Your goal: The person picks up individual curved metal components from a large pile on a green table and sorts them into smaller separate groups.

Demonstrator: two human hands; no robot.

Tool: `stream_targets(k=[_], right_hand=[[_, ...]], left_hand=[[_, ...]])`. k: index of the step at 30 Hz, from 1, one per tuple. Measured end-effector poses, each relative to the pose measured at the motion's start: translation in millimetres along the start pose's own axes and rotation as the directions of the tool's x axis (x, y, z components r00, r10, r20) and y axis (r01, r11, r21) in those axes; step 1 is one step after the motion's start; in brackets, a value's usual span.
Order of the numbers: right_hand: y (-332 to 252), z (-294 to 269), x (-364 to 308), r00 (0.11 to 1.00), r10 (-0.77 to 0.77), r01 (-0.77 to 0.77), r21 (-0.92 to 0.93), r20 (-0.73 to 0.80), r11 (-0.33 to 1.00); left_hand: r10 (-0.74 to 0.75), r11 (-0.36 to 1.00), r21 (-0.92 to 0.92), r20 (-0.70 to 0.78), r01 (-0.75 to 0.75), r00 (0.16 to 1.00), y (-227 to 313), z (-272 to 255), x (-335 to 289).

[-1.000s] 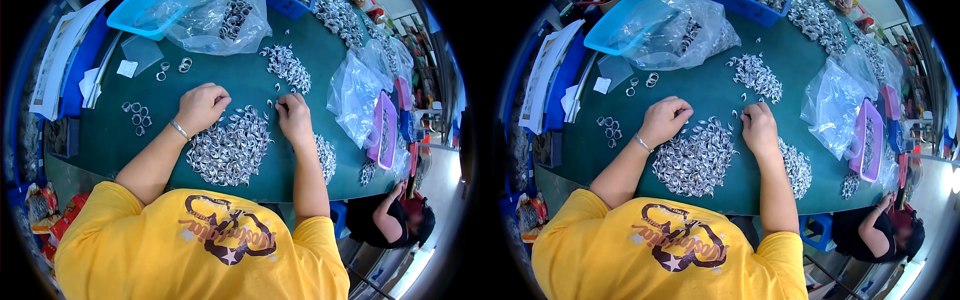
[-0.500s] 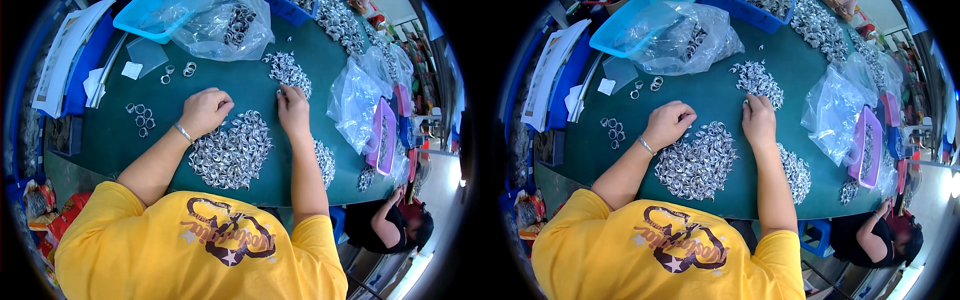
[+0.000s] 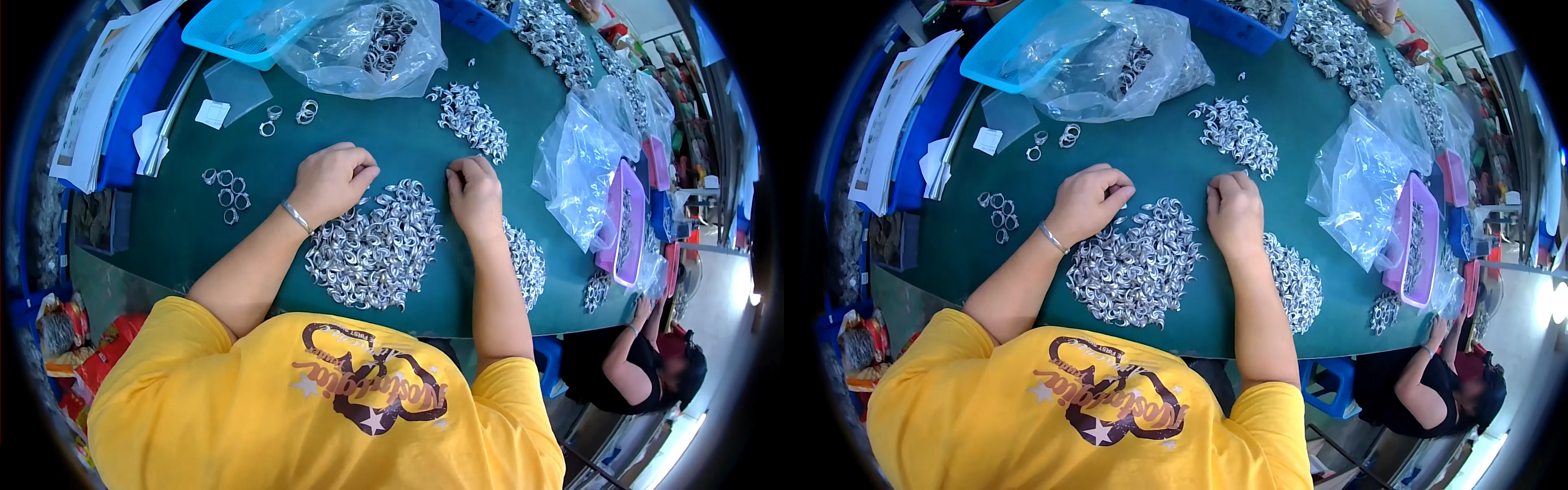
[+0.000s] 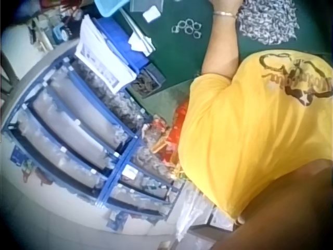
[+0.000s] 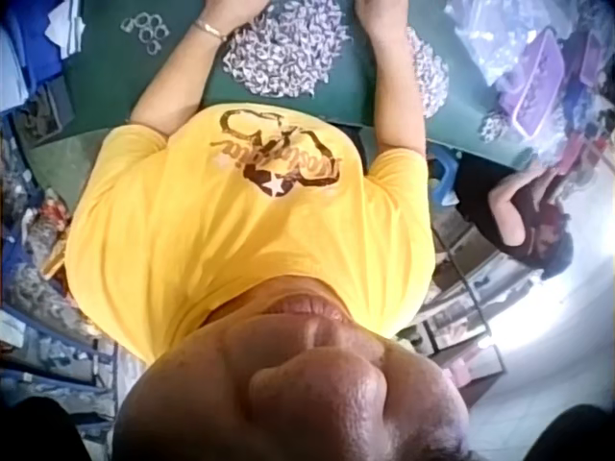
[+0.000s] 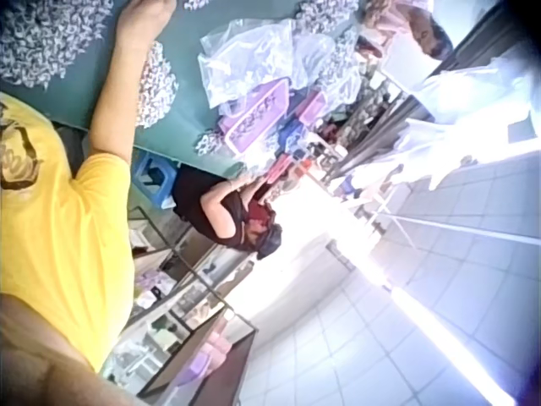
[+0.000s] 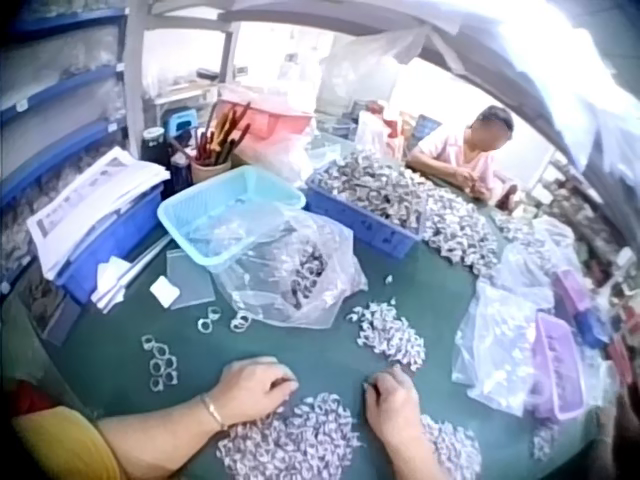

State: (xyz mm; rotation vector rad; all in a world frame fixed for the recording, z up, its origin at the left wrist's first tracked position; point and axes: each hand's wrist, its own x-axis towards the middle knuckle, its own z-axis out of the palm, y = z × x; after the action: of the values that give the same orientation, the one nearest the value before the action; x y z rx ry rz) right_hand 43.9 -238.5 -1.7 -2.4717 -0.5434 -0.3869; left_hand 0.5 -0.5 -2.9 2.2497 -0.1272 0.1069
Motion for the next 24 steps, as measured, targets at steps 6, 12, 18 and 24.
stream_targets(k=[6,12,18,24], right_hand=[[-36,-15,-6,0.964,0.163,-0.221,0.295,0.209,0.930],[-6,-24,12,0.959,0.161,-0.205,0.180,0.235,0.962],[3,-18,9,0.992,-0.041,0.031,0.083,0.123,0.996],[23,-15,10,0.993,0.119,-0.119,-0.062,-0.004,0.991]], left_hand=[[-0.003,1.000,0.018,-0.004,0.003,1.000,-2,-1,0],[-0.010,1.000,0.025,0.007,0.010,1.000,1,-1,0],[-0.007,1.000,0.023,-0.001,0.007,1.000,-1,-1,0],[-0.014,1.000,0.010,0.002,0.014,1.000,0,-2,1]])
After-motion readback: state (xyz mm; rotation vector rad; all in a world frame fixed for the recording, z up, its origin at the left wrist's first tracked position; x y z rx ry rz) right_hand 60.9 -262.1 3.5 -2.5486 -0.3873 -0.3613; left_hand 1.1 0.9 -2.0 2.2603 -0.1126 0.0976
